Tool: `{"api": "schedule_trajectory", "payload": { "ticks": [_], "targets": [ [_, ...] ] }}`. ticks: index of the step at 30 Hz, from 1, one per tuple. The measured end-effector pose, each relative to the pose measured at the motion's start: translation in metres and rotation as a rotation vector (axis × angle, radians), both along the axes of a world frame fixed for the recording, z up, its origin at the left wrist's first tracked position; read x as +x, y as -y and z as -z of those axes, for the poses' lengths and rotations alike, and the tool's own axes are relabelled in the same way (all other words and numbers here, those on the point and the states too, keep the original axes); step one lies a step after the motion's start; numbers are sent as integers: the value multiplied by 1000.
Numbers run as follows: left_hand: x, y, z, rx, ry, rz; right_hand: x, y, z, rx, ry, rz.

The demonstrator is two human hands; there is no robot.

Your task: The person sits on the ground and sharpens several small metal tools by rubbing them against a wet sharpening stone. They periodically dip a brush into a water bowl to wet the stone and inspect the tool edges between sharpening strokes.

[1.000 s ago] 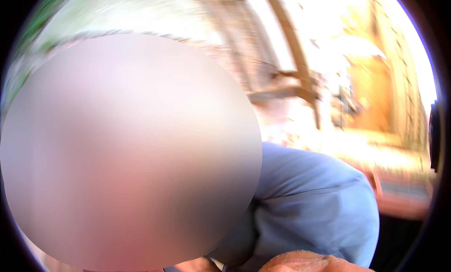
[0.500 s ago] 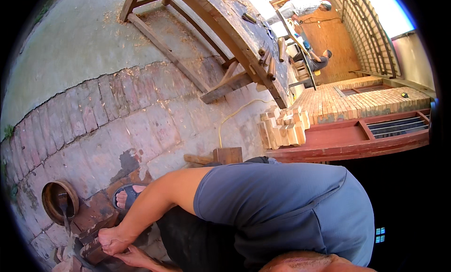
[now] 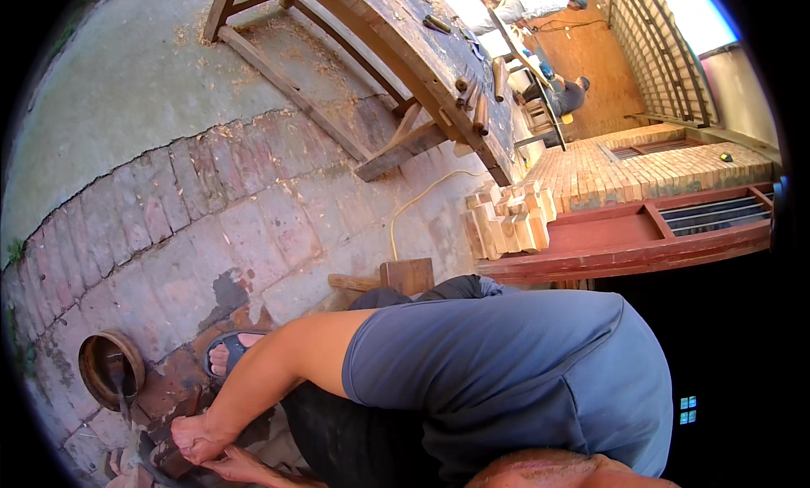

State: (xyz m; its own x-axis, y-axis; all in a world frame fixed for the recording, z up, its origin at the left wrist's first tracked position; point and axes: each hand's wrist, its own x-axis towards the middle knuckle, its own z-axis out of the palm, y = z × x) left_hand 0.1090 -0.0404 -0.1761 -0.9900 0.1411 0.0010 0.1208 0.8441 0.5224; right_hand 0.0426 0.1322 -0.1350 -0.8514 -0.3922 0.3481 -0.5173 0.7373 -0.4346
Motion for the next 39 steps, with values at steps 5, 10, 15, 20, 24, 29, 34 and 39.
{"api": "schedule_trajectory", "payload": {
  "ticks": [5, 10, 15, 20, 24, 29, 34, 39],
  "targets": [
    [22, -60, -61, 24, 168, -35, 27, 2, 37, 35, -18, 91],
    [4, -14, -12, 25, -13, 11, 3, 4, 2, 43, 27, 59],
    [11, -18, -18, 31, 15, -2, 21, -5, 15, -14, 14, 52],
    [17, -23, -10, 31, 8, 0, 7, 13, 35, -35, -35, 133],
    [41, -40, -4, 129, 58, -9, 40, -6, 62, -609, 215, 91],
    [7, -97, -108, 34, 288, -192, 24, -49, 0, -596, 193, -119],
    [26, -95, -106, 151, 289, -183, 32, -52, -53, 206, 383, -92],
    [19, -95, -103, 199, 313, -246, 24, -46, -41, 182, 345, -137]
  ]
}}
